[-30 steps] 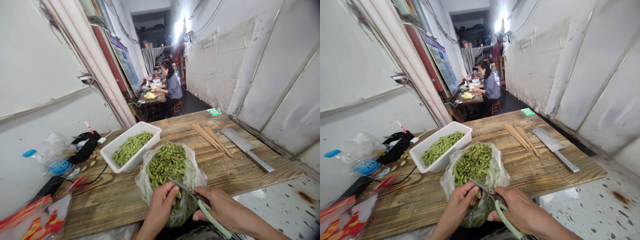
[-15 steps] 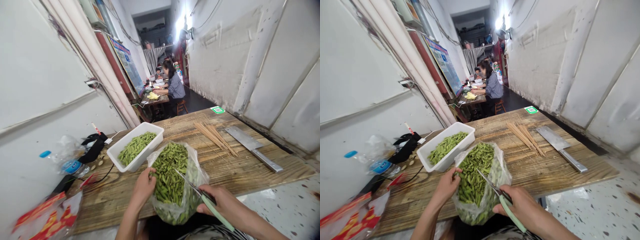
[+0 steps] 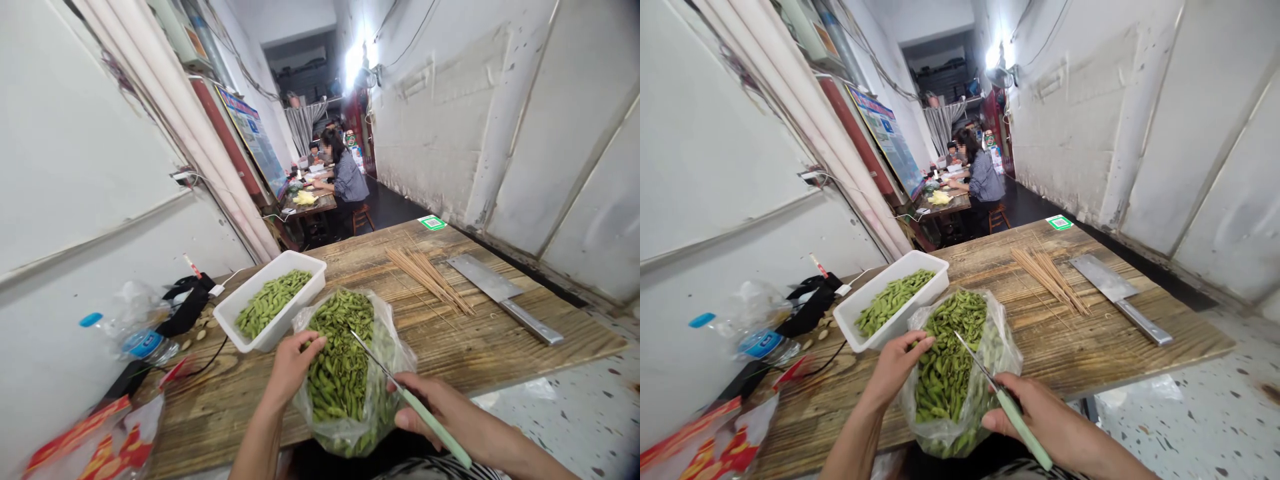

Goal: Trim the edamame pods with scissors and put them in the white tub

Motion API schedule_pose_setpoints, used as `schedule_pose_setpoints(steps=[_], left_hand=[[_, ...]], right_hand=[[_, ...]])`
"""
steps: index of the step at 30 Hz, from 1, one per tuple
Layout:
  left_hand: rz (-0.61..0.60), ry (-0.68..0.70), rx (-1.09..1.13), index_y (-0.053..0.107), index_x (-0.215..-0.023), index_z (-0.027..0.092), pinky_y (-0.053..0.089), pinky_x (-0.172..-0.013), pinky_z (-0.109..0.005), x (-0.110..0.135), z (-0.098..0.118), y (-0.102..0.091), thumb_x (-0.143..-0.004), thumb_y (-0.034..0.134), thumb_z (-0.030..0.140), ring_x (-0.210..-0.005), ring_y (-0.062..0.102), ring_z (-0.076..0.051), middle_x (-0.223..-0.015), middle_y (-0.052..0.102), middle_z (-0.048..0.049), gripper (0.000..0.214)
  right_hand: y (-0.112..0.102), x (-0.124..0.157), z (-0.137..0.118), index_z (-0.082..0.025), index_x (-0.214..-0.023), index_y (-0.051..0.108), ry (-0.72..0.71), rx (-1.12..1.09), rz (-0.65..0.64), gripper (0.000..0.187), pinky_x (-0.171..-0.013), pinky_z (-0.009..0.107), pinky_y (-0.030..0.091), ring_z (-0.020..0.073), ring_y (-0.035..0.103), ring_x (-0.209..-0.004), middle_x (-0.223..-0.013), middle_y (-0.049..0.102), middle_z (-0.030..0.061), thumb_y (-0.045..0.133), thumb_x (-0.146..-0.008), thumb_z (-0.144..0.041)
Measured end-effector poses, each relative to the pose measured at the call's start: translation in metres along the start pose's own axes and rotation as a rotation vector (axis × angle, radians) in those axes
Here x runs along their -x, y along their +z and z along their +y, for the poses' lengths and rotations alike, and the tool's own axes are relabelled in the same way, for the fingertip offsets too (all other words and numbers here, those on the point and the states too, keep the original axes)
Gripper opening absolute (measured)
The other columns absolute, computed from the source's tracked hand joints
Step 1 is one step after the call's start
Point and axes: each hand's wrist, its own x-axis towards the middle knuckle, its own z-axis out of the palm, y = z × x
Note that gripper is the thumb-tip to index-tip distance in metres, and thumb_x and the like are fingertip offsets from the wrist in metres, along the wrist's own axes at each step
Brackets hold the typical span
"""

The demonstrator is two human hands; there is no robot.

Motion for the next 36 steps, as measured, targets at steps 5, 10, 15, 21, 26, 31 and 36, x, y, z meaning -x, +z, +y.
schedule_pose_setpoints(steps=[5, 10, 15, 21, 26, 31, 36], left_hand=[[-0.154, -0.121, 0.255, 0.073, -0.074, 0.017, 0.042, -0.056, -0.024, 0.025, 0.033, 0.013, -0.070, 0.066, 0.044, -0.065, 0.058, -0.019, -0.064, 0.067, -0.0020, 0.028], [-0.175, -0.058, 0.163, 0.073, -0.073, 0.017, 0.043, -0.067, -0.026, 0.035, 0.047, 0.017, -0.074, 0.063, 0.039, -0.069, 0.059, -0.019, -0.067, 0.069, -0.0027, 0.024], [-0.177, -0.026, 0.137, 0.071, -0.066, 0.018, 0.042, -0.065, -0.026, 0.037, 0.049, 0.019, -0.076, 0.060, 0.040, -0.066, 0.057, -0.019, -0.065, 0.068, -0.0023, 0.027], [-0.177, 0.008, 0.149, 0.073, -0.070, 0.019, 0.042, -0.065, -0.024, 0.041, 0.047, 0.022, -0.076, 0.061, 0.038, -0.066, 0.057, -0.019, -0.069, 0.070, -0.0022, 0.024], [-0.211, -0.037, 0.188, 0.071, -0.063, 0.018, 0.041, -0.065, -0.024, 0.040, 0.048, 0.022, -0.074, 0.062, 0.040, -0.068, 0.056, -0.018, -0.066, 0.068, -0.0023, 0.025], [-0.149, -0.285, 0.501, 0.067, -0.080, 0.014, 0.025, -0.041, -0.019, 0.037, 0.036, 0.030, -0.068, 0.069, 0.045, -0.041, 0.036, -0.006, -0.057, 0.059, 0.0019, 0.033], [-0.116, -0.365, 0.848, 0.056, -0.086, 0.014, 0.012, -0.037, -0.016, 0.040, 0.032, 0.033, -0.065, 0.074, 0.037, -0.039, 0.027, 0.001, -0.067, 0.061, 0.0017, 0.036]], right_hand=[[-0.005, 0.000, -0.012, -0.016, -0.095, 0.059, -0.023, 0.028, -0.042, 0.040, -0.056, 0.020, 0.038, 0.0127, 0.050, -0.062, -0.071, 0.058, -0.0018, 0.056, -0.082, -0.055], [-0.004, -0.003, -0.014, -0.017, -0.098, 0.062, -0.014, 0.106, -0.052, 0.039, -0.068, 0.022, 0.043, 0.0177, 0.058, -0.073, -0.084, 0.067, 0.0020, 0.061, -0.080, -0.051], [-0.002, -0.002, -0.015, -0.017, -0.101, 0.063, -0.004, 0.107, -0.064, 0.040, -0.070, 0.022, 0.043, 0.0184, 0.059, -0.075, -0.088, 0.068, 0.0023, 0.061, -0.080, -0.052], [-0.002, -0.001, -0.014, -0.018, -0.104, 0.061, -0.023, 0.149, -0.066, 0.046, -0.067, 0.021, 0.042, 0.0184, 0.057, -0.075, -0.088, 0.066, 0.0021, 0.066, -0.075, -0.053], [0.003, -0.004, -0.007, -0.015, -0.085, 0.063, -0.011, 0.079, -0.035, 0.041, -0.055, 0.019, 0.036, 0.0120, 0.046, -0.061, -0.067, 0.055, -0.0027, 0.061, -0.079, -0.055], [0.009, -0.006, 0.005, -0.016, -0.094, 0.059, 0.070, -0.136, -0.076, 0.048, -0.041, 0.016, 0.031, 0.0084, 0.042, -0.045, -0.057, 0.045, -0.0064, 0.060, -0.077, -0.061], [0.011, -0.003, 0.007, -0.016, -0.103, 0.050, 0.060, -0.274, -0.192, 0.057, -0.039, 0.015, 0.035, 0.0076, 0.044, -0.043, -0.054, 0.046, -0.0069, 0.049, -0.080, -0.068]])
